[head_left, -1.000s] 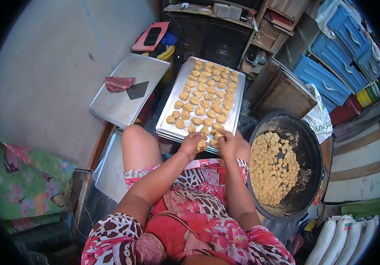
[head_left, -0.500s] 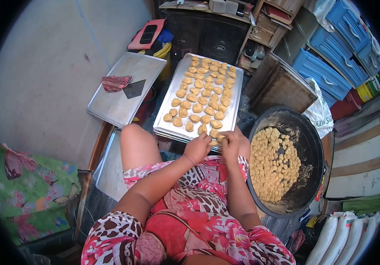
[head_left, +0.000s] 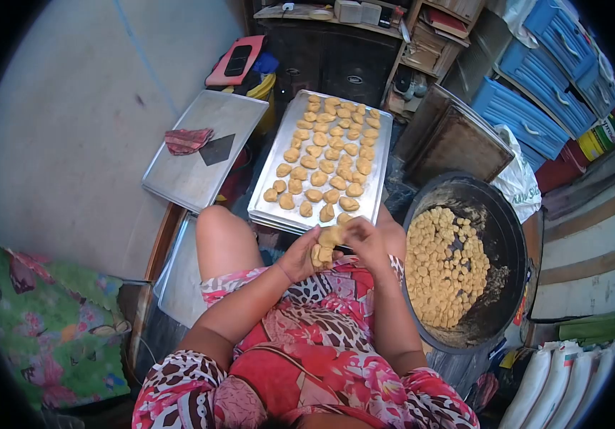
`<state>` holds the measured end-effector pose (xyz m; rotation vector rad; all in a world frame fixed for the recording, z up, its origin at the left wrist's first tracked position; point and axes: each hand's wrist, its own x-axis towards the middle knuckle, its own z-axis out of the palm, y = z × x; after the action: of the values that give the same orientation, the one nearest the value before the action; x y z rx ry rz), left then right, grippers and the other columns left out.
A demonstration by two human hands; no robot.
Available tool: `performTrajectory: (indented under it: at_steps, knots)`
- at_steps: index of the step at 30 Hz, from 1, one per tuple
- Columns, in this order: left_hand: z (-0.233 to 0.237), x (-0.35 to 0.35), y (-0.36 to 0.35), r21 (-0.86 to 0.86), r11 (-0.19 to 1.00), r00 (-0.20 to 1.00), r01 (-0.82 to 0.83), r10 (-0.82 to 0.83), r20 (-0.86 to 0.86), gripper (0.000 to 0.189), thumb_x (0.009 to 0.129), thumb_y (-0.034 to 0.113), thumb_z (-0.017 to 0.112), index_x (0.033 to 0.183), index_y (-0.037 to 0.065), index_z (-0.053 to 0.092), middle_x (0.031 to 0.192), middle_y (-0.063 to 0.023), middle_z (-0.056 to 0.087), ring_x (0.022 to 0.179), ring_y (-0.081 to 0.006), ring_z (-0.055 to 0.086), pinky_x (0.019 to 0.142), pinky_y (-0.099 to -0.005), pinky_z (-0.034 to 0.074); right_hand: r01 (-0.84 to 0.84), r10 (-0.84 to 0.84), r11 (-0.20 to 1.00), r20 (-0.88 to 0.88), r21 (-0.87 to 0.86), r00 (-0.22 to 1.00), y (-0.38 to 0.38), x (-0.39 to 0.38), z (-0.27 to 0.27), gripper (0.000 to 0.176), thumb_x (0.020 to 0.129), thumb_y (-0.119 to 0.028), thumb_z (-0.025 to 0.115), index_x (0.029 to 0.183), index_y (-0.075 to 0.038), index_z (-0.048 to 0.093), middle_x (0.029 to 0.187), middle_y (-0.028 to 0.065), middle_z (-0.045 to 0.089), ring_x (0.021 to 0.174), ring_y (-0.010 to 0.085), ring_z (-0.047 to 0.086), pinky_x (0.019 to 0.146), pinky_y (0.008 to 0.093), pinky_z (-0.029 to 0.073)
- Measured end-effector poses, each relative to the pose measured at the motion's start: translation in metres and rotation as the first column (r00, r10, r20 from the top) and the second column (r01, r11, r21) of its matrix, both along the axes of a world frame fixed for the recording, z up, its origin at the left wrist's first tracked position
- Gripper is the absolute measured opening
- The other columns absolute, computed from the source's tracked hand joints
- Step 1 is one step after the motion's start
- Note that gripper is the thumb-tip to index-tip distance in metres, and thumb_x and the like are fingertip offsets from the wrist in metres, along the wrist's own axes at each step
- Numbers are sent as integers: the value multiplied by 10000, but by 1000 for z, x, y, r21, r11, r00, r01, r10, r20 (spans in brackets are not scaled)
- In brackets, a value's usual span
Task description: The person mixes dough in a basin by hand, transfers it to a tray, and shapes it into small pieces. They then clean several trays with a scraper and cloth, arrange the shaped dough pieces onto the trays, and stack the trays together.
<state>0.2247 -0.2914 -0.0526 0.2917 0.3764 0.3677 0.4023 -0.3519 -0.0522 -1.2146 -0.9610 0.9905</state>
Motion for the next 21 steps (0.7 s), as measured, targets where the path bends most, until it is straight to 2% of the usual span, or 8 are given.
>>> performTrajectory:
  at_steps: [1, 3, 6, 10, 13, 17, 19, 21]
  knots:
    - [-3, 1, 0, 2, 1000, 1000, 4, -4, 1, 377, 937, 289, 559, 1240, 71, 506, 1018, -92, 643, 858, -223, 664, 607, -319, 560, -237, 241, 970, 107, -50, 964, -1, -5, 9, 111, 868, -3, 596, 976, 11, 618, 867, 38, 611, 742, 104, 601, 636, 233, 514]
    - [-18, -1, 0, 64, 998, 996, -23, 28, -81, 266, 927, 271, 578, 1140, 117, 535, 953, -57, 626, 798, -191, 646, 547, -286, 535, -246, 259, 949, 42, -198, 965, 3, -5, 17, 158, 848, -36, 637, 1001, 4, 628, 913, 75, 619, 812, 202, 629, 724, 298, 514]
    - [-37, -7, 4, 58, 998, 996, -35, 40, -80, 242, 904, 255, 603, 1096, 126, 534, 928, -64, 628, 759, -183, 639, 510, -274, 511, 203, -266, 962, 790, 182, 552, 26, 16, -6, 348, 765, -112, 684, 1111, -139, 661, 1135, 160, 549, 1044, 356, 531, 883, 450, 432]
    - [-40, -19, 6, 4, 998, 993, -61, 61, -97, 255, 891, 241, 593, 1089, 95, 528, 923, -91, 623, 765, -200, 618, 509, -285, 497, 193, -90, 980, 955, 35, 281, 36, 36, -18, 394, 789, -253, 678, 1175, -184, 633, 1177, 136, 515, 1102, 324, 498, 891, 445, 391]
    - [-43, -24, 7, 20, 997, 991, -71, 72, -109, 259, 887, 264, 589, 1090, 112, 535, 932, -89, 623, 770, -202, 615, 514, -288, 490, 256, -242, 959, 820, 120, 519, 63, 54, -12, 351, 779, -251, 694, 1115, -155, 668, 1173, 143, 531, 1095, 332, 504, 899, 442, 401]
    - [-44, -27, 7, 3, 998, 990, -68, 68, -123, 256, 884, 269, 585, 1084, 115, 539, 941, -88, 624, 776, -201, 614, 523, -286, 485, 325, -60, 945, 952, -43, 300, 92, 64, 3, 318, 789, -254, 692, 1079, -126, 670, 1152, 140, 538, 1067, 333, 525, 885, 453, 409]
    - [-45, -28, 9, 35, 998, 994, -52, 55, -90, 254, 886, 268, 580, 1079, 109, 541, 948, -89, 624, 781, -202, 618, 535, -286, 492, 309, -108, 951, 939, 3, 325, 114, 80, -7, 311, 790, -249, 692, 1067, -109, 669, 1113, 147, 549, 1002, 333, 553, 866, 426, 436]
    - [-46, -30, 10, 37, 998, 996, -44, 46, -78, 258, 887, 270, 579, 1078, 102, 541, 948, -89, 625, 790, -204, 623, 533, -291, 495, 386, -308, 919, 754, 79, 580, 135, 94, -11, 320, 786, -288, 688, 1056, -118, 678, 1083, 144, 552, 988, 328, 565, 862, 420, 447]
